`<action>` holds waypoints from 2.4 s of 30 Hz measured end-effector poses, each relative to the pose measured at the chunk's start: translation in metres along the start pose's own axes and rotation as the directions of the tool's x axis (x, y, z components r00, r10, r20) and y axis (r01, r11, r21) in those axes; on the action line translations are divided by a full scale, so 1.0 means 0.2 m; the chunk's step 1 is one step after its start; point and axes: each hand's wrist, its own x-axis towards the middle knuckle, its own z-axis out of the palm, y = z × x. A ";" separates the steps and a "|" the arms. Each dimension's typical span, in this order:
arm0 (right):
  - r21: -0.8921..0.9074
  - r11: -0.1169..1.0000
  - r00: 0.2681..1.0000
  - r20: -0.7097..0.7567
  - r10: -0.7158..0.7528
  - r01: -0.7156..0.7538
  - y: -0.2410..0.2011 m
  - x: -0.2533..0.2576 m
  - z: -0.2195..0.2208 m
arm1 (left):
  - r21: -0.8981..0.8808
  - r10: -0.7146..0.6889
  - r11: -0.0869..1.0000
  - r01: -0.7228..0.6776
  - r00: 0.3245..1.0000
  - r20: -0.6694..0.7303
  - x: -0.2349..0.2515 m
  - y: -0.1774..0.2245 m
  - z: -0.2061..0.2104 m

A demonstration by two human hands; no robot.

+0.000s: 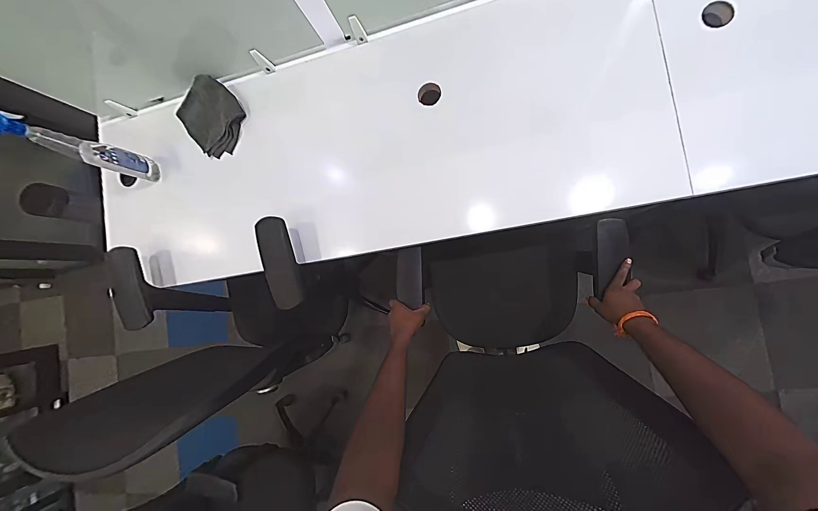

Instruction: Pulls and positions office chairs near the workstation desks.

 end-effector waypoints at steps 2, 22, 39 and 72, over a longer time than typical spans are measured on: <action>-0.009 1.000 1.000 -0.001 0.008 -0.008 0.03 -0.03 0.03 | -0.004 -0.006 1.000 0.006 1.000 0.014 -0.03 -0.04 0.03; -0.500 0.865 0.998 0.022 0.056 -0.038 0.10 -0.25 -0.04 | -0.588 0.246 0.805 -0.076 0.945 0.214 -0.05 -0.52 0.33; 0.763 0.576 0.894 -0.006 -0.448 0.294 -1.49 -0.77 0.97 | -0.682 0.172 0.101 0.724 0.663 0.729 0.39 -0.40 0.41; 0.893 0.377 0.874 -0.035 -0.485 0.245 -1.56 -1.02 0.78 | -0.584 0.346 0.160 0.796 0.509 0.788 0.24 -0.35 0.23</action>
